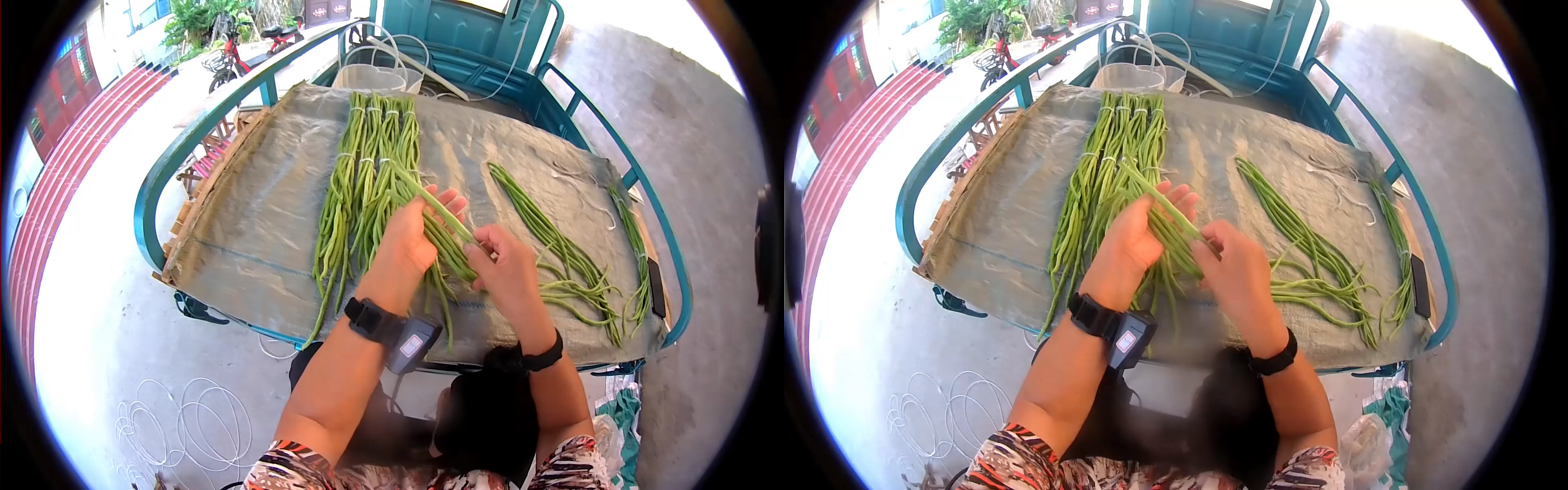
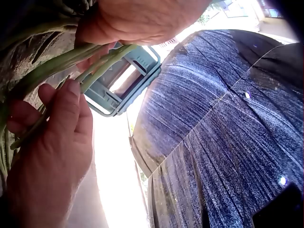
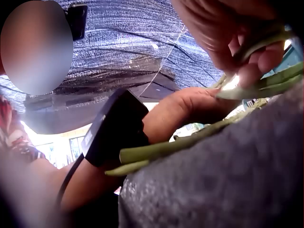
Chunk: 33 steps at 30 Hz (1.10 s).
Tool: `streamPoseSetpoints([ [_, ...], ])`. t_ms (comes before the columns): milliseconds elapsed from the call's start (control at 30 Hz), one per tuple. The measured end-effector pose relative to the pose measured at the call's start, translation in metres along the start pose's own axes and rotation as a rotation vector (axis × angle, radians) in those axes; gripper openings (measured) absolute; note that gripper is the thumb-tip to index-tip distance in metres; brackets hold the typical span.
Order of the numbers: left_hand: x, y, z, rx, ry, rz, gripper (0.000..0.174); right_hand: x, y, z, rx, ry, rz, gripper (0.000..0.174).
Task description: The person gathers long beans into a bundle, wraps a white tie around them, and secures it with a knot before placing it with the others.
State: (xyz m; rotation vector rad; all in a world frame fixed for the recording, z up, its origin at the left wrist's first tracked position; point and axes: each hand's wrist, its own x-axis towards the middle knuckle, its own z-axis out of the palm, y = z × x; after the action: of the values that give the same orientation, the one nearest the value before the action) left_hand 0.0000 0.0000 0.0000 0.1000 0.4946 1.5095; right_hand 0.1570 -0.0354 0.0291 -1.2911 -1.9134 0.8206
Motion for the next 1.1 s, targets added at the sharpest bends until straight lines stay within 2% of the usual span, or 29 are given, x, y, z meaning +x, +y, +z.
streamPoseSetpoints([
  [267, -0.01, -0.004, 0.0, -0.044, 0.006, 0.079, 0.026, -0.009, 0.014, 0.003, 0.132, 0.088, 0.076, 0.018],
  [467, -0.015, -0.004, 0.005, -0.017, 0.046, 0.117, 0.027, -0.012, 0.007, -0.006, 0.016, 0.014, 0.112, 0.019],
  [567, -0.016, -0.005, 0.004, -0.002, 0.031, 0.137, 0.028, -0.013, 0.018, -0.007, -0.069, 0.053, 0.005, 0.019],
  [767, -0.017, -0.007, 0.004, 0.02, 0.014, 0.177, 0.029, -0.015, 0.009, -0.012, -0.001, 0.047, 0.114, 0.02],
  [867, -0.016, -0.008, 0.003, 0.012, -0.013, 0.202, 0.025, -0.013, 0.008, -0.011, 0.075, 0.117, 0.091, 0.019],
  [967, -0.02, -0.006, 0.007, 0.085, -0.041, 0.168, 0.027, -0.006, 0.026, -0.007, -0.092, 0.23, -0.146, 0.019],
  [1100, -0.02, -0.007, 0.007, 0.052, -0.069, 0.176, 0.026, -0.009, 0.015, -0.007, -0.235, 0.193, -0.195, 0.018],
])
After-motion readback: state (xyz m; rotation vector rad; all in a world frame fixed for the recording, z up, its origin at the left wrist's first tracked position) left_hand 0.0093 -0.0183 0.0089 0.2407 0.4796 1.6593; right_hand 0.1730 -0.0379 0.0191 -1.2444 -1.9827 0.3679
